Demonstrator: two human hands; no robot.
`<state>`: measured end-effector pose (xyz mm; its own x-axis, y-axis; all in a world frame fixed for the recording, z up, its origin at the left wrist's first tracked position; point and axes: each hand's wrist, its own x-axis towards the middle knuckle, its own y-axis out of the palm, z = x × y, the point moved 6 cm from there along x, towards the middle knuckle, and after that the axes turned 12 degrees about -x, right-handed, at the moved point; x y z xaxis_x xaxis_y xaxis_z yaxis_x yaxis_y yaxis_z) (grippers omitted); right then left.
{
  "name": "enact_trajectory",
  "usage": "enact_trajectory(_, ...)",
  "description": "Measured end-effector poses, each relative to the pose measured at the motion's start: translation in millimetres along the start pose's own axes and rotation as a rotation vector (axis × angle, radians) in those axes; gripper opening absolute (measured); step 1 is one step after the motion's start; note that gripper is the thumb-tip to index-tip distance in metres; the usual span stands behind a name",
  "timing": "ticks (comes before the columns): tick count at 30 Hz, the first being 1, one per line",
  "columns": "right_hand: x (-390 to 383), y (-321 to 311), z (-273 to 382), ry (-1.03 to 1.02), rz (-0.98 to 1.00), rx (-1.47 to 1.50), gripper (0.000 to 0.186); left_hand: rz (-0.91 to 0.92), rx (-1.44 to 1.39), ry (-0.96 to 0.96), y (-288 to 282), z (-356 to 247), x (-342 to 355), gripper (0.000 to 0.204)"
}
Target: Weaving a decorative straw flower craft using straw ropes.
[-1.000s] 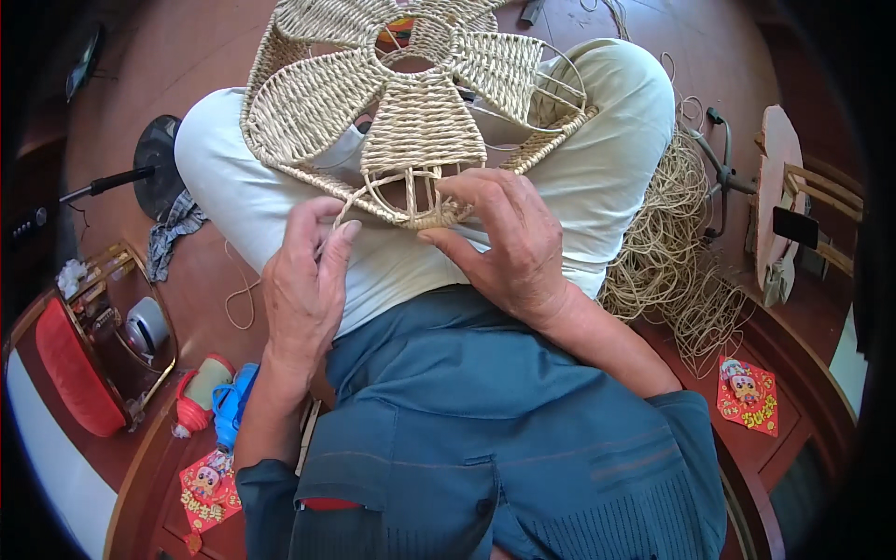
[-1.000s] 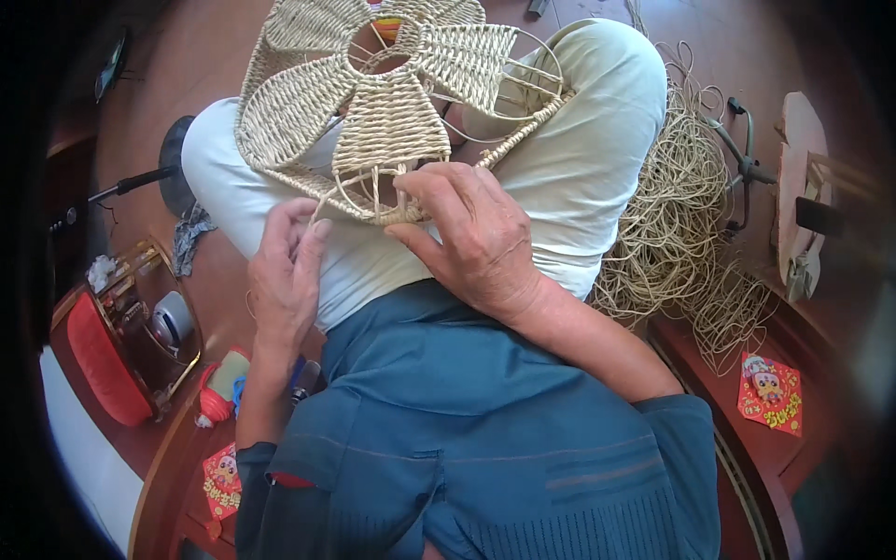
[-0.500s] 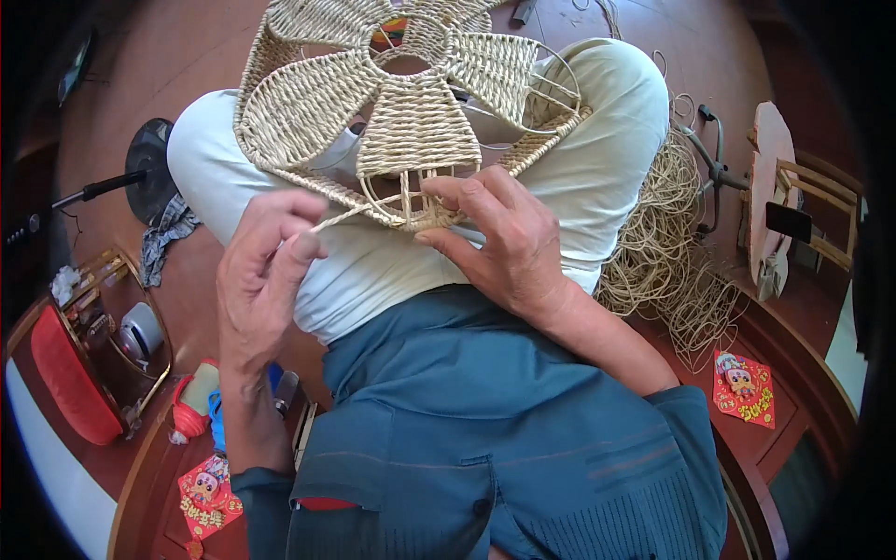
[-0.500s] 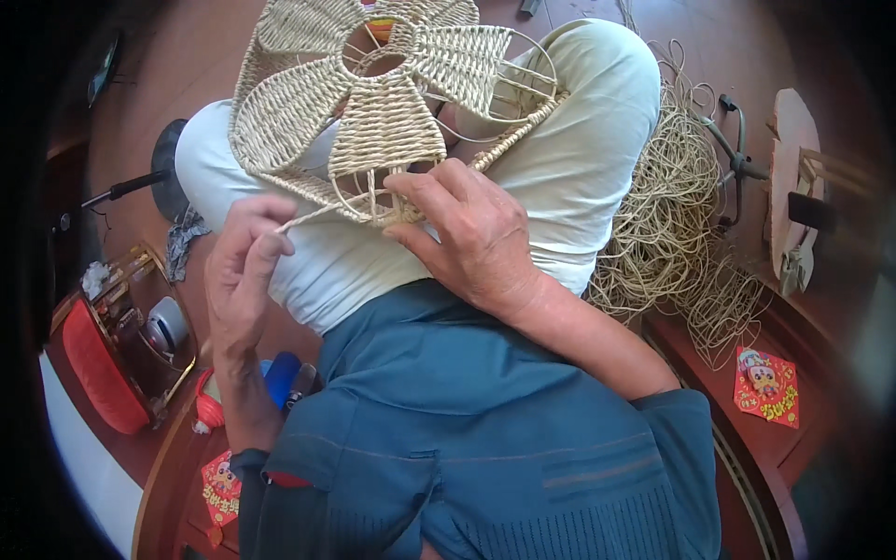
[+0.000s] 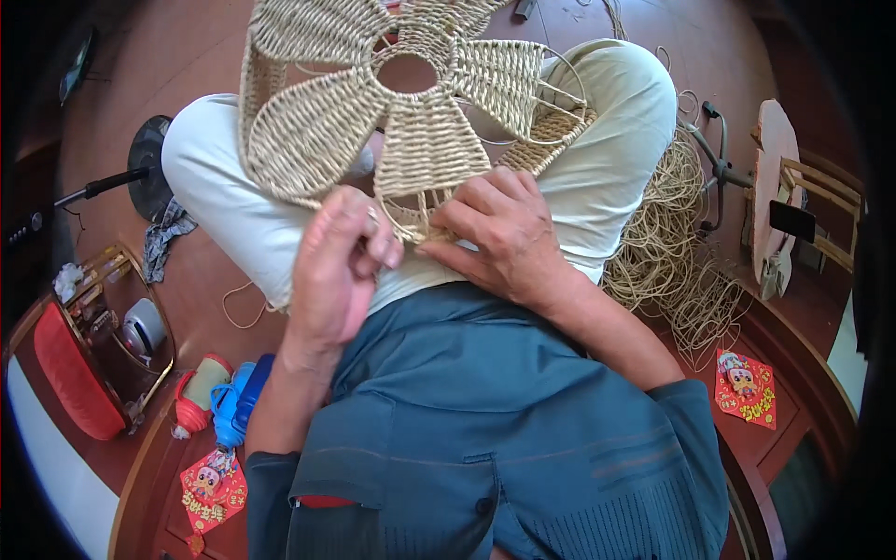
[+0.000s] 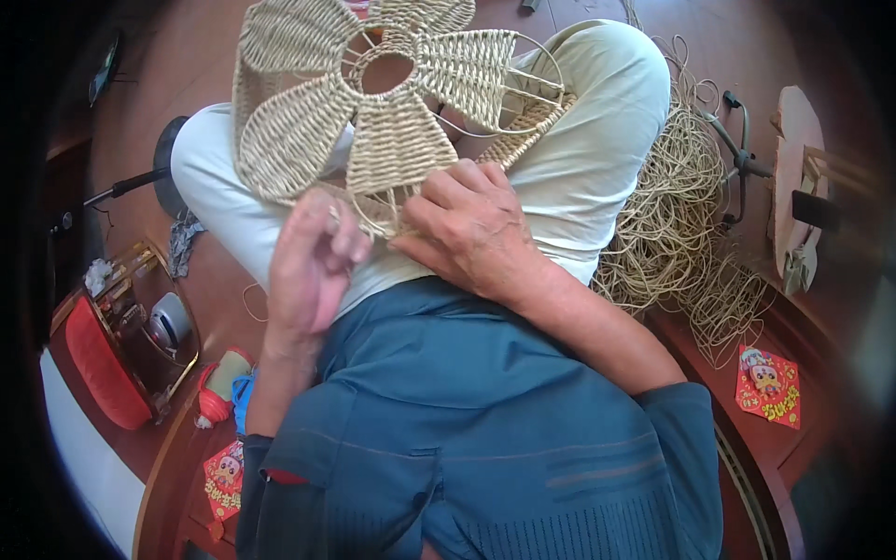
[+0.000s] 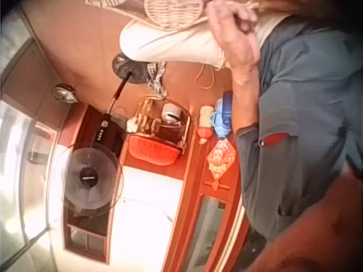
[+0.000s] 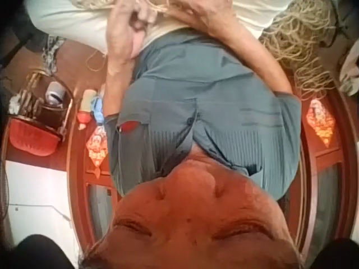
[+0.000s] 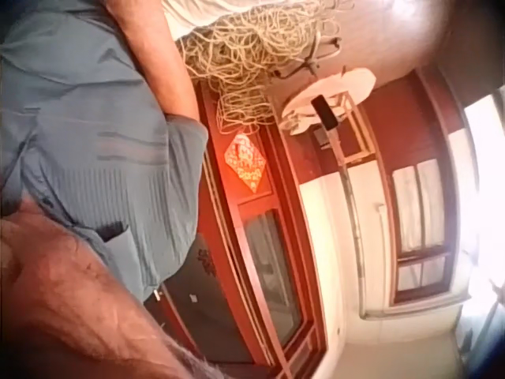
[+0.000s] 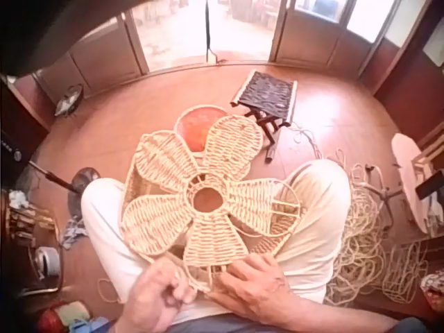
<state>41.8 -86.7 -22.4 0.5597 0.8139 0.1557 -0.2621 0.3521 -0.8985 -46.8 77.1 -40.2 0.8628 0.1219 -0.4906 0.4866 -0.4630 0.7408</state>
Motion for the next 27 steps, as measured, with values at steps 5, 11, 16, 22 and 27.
enact_trajectory(5, -23.1, 2.3, -8.4, 0.007, -0.053, 0.016, 0.031, -0.008, 0.099, 0.013, 9.7, 21.9, -8.6, 0.028)
enact_trajectory(11, -26.6, 6.0, -9.0, 0.027, -0.097, 0.018, 0.029, -0.153, 0.062, 0.070, -4.3, -9.7, 1.9, 0.027)
enact_trajectory(16, -26.4, 6.4, -8.1, 0.021, -0.117, 0.009, 0.025, -0.205, 0.139, 0.052, -4.6, -15.6, 2.3, 0.026)
enact_trajectory(22, -24.4, 8.6, -6.5, 0.013, -0.123, 0.037, 0.024, -0.246, 0.204, 0.080, 22.2, -16.4, -15.3, 0.024)
enact_trajectory(27, -21.6, 8.3, -7.4, -0.005, -0.081, 0.063, 0.023, -0.198, 0.181, 0.028, 52.6, 2.7, -17.8, 0.026)
